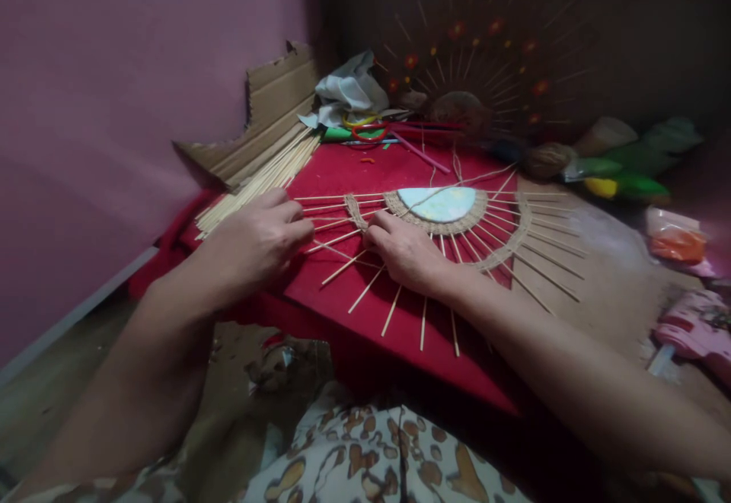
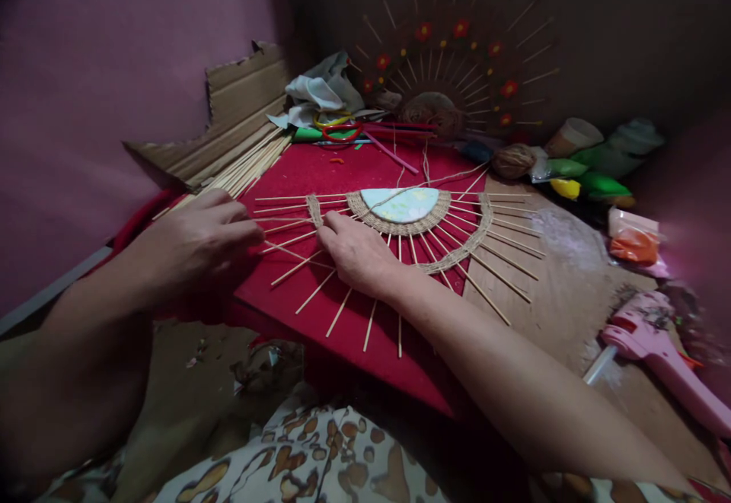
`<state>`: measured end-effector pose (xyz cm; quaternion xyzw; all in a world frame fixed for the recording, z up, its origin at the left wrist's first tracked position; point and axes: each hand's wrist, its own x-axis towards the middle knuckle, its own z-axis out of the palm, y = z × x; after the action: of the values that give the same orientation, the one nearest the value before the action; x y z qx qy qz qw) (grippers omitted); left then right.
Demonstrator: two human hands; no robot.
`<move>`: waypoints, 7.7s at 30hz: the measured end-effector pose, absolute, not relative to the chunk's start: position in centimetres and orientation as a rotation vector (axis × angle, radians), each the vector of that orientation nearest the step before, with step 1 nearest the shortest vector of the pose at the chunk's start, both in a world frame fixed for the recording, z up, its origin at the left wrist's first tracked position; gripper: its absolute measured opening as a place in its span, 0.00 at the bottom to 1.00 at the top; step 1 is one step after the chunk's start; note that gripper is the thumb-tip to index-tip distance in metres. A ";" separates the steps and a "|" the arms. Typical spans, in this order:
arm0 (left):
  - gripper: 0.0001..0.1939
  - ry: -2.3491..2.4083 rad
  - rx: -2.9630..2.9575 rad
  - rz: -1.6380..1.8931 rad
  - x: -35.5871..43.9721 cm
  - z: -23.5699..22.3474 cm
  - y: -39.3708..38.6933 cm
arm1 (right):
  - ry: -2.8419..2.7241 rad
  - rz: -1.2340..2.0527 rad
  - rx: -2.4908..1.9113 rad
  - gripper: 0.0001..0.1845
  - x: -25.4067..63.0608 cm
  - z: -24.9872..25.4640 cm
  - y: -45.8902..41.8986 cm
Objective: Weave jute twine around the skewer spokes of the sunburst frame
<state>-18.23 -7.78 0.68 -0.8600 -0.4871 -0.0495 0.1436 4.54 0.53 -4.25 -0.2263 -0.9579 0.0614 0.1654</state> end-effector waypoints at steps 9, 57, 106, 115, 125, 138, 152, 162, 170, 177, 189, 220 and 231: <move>0.09 -1.421 -2.447 -0.095 -18.2 -0.3 0.4 | -2.464 0.520 -0.528 0.10 4.8 -5.0 1.7; 0.12 -1.671 -2.574 -0.815 -21.9 -3.3 -7.2 | -2.832 -0.096 -0.865 0.16 -1.3 -3.1 1.3; 0.06 -2.105 -2.023 -2.104 -19.5 -2.3 5.5 | -2.494 0.506 -0.705 0.17 -0.3 -4.3 2.6; 0.04 -2.204 -1.812 -3.116 -20.0 -1.7 5.4 | -2.393 0.643 -0.722 0.19 -0.3 -4.2 2.8; 0.08 -2.489 -1.329 -3.365 -20.8 -1.2 5.3 | -2.369 0.633 -0.690 0.17 -0.2 -4.4 2.8; 0.07 -2.334 -1.558 -3.305 -20.5 -0.3 4.5 | -2.337 0.598 -0.667 0.19 -0.2 -4.6 2.9; 0.08 -2.526 -1.615 -2.982 -21.4 -1.4 4.8 | -2.429 0.490 -0.881 0.16 -1.9 -2.4 5.2; 0.08 -2.547 -1.764 -2.806 -21.9 -1.4 4.6 | -2.613 0.396 -1.061 0.11 -4.4 -2.3 5.3; 0.06 -2.594 -2.045 -2.536 -22.2 -0.7 3.6 | -2.668 0.408 -1.198 0.09 -5.0 -1.5 5.5; 0.05 -2.702 -2.205 -2.260 -23.6 -0.8 3.0 | -2.693 0.387 -1.271 0.07 -5.4 -0.7 5.4; 0.10 -2.766 -2.393 -1.800 -24.1 -1.8 3.3 | -2.706 0.331 -1.331 0.11 -5.8 -0.6 5.1; 0.13 -1.836 -2.532 -2.350 -19.4 -1.1 4.4 | -2.770 0.364 -0.914 0.20 -3.7 -1.2 6.7; 0.14 -1.975 -2.035 -1.476 -21.7 -2.8 5.4 | -2.814 -0.027 -1.085 0.18 -2.4 -1.6 7.2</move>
<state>-21.66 5.39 -2.79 -0.6363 -0.6175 -0.4616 -0.0277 -2.43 7.15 -1.59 -0.3590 -0.9312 -0.0089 0.0626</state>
